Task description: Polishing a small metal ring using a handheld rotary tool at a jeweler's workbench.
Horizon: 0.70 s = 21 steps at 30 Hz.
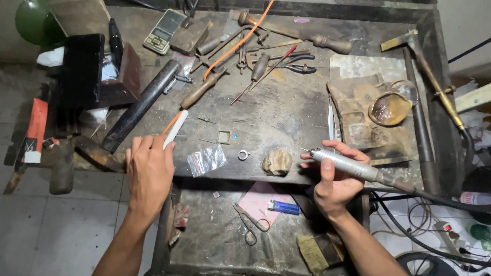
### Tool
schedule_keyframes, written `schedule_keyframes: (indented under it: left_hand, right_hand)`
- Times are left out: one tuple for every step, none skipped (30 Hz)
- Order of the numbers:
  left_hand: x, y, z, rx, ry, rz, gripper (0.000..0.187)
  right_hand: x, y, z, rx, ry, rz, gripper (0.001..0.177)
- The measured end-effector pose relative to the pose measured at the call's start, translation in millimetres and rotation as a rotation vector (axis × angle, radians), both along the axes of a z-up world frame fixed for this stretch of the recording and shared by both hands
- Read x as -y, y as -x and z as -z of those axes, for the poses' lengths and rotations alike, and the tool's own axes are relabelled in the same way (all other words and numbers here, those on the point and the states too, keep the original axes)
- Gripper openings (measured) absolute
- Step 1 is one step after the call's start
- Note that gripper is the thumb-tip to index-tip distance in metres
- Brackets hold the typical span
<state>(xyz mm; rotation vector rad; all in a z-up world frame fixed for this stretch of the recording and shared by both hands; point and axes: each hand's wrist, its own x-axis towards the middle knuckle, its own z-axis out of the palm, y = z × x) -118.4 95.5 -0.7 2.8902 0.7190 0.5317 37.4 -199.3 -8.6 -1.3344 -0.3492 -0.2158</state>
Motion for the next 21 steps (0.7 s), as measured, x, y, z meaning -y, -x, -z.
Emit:
schedule_keyframes:
  left_hand:
    - [1,-2,-2,0.035,-0.026,-0.016,0.016]
    - [9,-4,-10,0.039,-0.026,-0.013,0.016]
    - [16,-6,-17,0.084,0.18,-0.006,0.016]
    - [24,-7,-24,0.127,0.387,0.003,0.016]
    - [34,-8,-24,0.132,0.388,0.004,0.016]
    - [44,-10,-24,0.104,0.567,-0.018,0.019]
    - [54,-10,-24,0.074,0.747,-0.038,0.022]
    - [64,-12,-22,0.077,0.749,-0.038,0.022]
    - [75,-13,-20,0.085,1.228,-0.011,0.028]
    - [85,-14,-18,0.091,1.708,0.014,0.037]
    - [94,-15,-15,0.093,1.709,0.013,0.037]
    - [102,-16,-12,0.113,1.806,0.137,0.04]
    - [110,-17,-9,0.135,1.898,0.267,0.043]
    - [115,-19,-11,0.138,1.898,0.268,0.043]
    - [120,-20,-14,0.116,2.025,0.245,0.045]
    - [125,-21,-17,0.093,2.152,0.22,0.049]
    - [129,-22,-15,0.092,2.151,0.217,0.049]
    - [133,-23,-14,0.136,2.182,0.183,0.049]
    - [137,-24,-13,0.182,2.212,0.149,0.049]
    - [136,-24,-14,0.183,2.211,0.147,0.049]
    - [135,-23,-15,0.116,2.289,0.125,0.05]
  right_hand:
    - [-2,-2,2,0.014,-0.02,0.038,0.043]
    - [-3,1,-2,0.018,-0.02,0.041,0.043]
    - [-5,5,-6,0.017,-0.007,0.039,0.042]
    - [-6,8,-10,0.016,0.007,0.037,0.041]
    - [0,11,-8,0.021,0.008,0.038,0.041]
    - [5,14,-7,0.008,-0.006,-0.067,0.038]
    - [11,18,-5,-0.006,-0.02,-0.173,0.036]
    - [11,20,-5,-0.003,-0.018,-0.173,0.036]
    - [11,23,-5,0.004,0.009,-0.175,0.036]
    - [11,27,-5,0.011,0.035,-0.177,0.036]
    - [14,28,-1,0.011,0.036,-0.179,0.036]
    - [16,30,3,0.024,0.022,-0.238,0.036]
    - [19,30,7,0.04,0.008,-0.298,0.035]
    - [19,33,6,0.042,0.009,-0.299,0.035]
    - [19,36,5,0.01,0.014,-0.281,0.036]
    - [19,39,5,-0.023,0.019,-0.261,0.036]
    - [18,39,3,-0.025,0.017,-0.261,0.036]
    - [17,40,2,-0.017,0.007,-0.262,0.036]
    - [17,40,1,-0.008,-0.004,-0.264,0.036]
    - [16,39,1,-0.009,-0.005,-0.265,0.036]
    - [16,39,2,-0.012,0.022,-0.273,0.035]
